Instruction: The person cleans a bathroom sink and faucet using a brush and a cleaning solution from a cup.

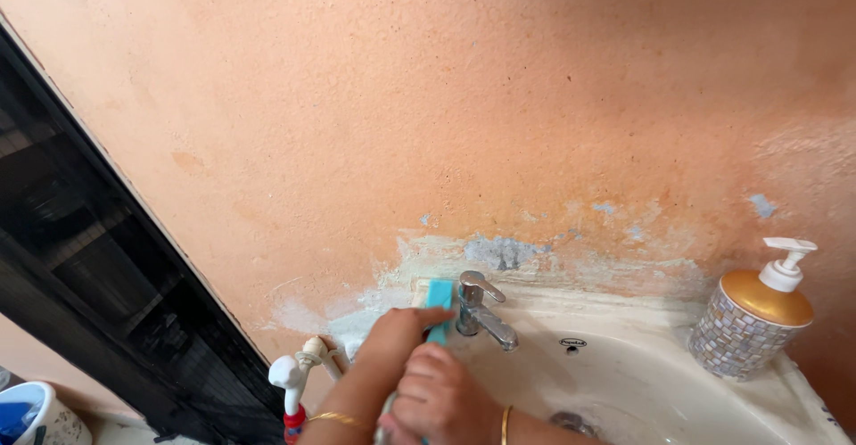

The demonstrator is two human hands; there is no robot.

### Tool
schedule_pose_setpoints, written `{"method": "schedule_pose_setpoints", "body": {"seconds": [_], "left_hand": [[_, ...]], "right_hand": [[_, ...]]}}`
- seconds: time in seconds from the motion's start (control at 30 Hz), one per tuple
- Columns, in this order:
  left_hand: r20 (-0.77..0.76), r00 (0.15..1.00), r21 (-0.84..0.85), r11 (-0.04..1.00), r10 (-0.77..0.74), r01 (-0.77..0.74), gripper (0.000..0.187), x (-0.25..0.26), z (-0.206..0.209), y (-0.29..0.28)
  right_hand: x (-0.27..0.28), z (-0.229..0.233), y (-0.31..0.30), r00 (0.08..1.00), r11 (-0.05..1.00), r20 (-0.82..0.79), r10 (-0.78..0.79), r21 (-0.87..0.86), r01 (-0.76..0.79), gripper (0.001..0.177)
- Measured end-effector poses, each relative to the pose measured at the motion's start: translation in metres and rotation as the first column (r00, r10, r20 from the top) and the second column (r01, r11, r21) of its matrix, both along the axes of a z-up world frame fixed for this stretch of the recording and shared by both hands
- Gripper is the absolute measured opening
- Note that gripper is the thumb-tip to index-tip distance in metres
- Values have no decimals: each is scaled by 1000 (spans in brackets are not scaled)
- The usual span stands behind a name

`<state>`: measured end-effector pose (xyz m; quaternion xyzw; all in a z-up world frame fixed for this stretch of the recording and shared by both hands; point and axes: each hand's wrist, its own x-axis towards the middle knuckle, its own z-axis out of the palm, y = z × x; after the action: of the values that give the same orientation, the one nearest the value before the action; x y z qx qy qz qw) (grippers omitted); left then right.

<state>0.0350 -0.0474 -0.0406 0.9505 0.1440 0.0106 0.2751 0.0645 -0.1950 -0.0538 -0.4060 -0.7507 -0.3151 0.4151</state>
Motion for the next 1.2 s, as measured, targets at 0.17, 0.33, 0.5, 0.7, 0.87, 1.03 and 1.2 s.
{"method": "schedule_pose_setpoints", "body": {"seconds": [0.17, 0.33, 0.5, 0.7, 0.87, 1.03, 1.2], "left_hand": [[198, 980, 13, 1000, -4, 1, 42, 19, -17, 8], [-403, 907, -205, 978, -126, 45, 37, 28, -11, 16], [-65, 998, -25, 1000, 18, -19, 46, -13, -19, -6], [38, 998, 111, 993, 45, -49, 48, 17, -1, 2], [-130, 981, 114, 980, -146, 161, 35, 6, -19, 12], [-45, 999, 110, 994, -8, 13, 42, -9, -35, 6], [28, 998, 68, 996, 49, -50, 45, 25, -18, 7]], "right_hand": [[12, 10, -3, 979, 981, -171, -112, -176, 82, 30], [7, -32, 5, 988, 965, -149, 31, -255, -68, 18], [12, -63, 8, 968, 961, -197, 154, -198, -193, 11], [16, 0, 6, 999, 979, 37, -29, -202, 36, 35], [11, -38, 10, 981, 995, -192, 40, -78, -56, 29], [21, -69, 14, 967, 977, -238, 86, -171, -129, 7], [32, 7, 2, 996, 985, -83, 17, -167, -31, 33]]}}
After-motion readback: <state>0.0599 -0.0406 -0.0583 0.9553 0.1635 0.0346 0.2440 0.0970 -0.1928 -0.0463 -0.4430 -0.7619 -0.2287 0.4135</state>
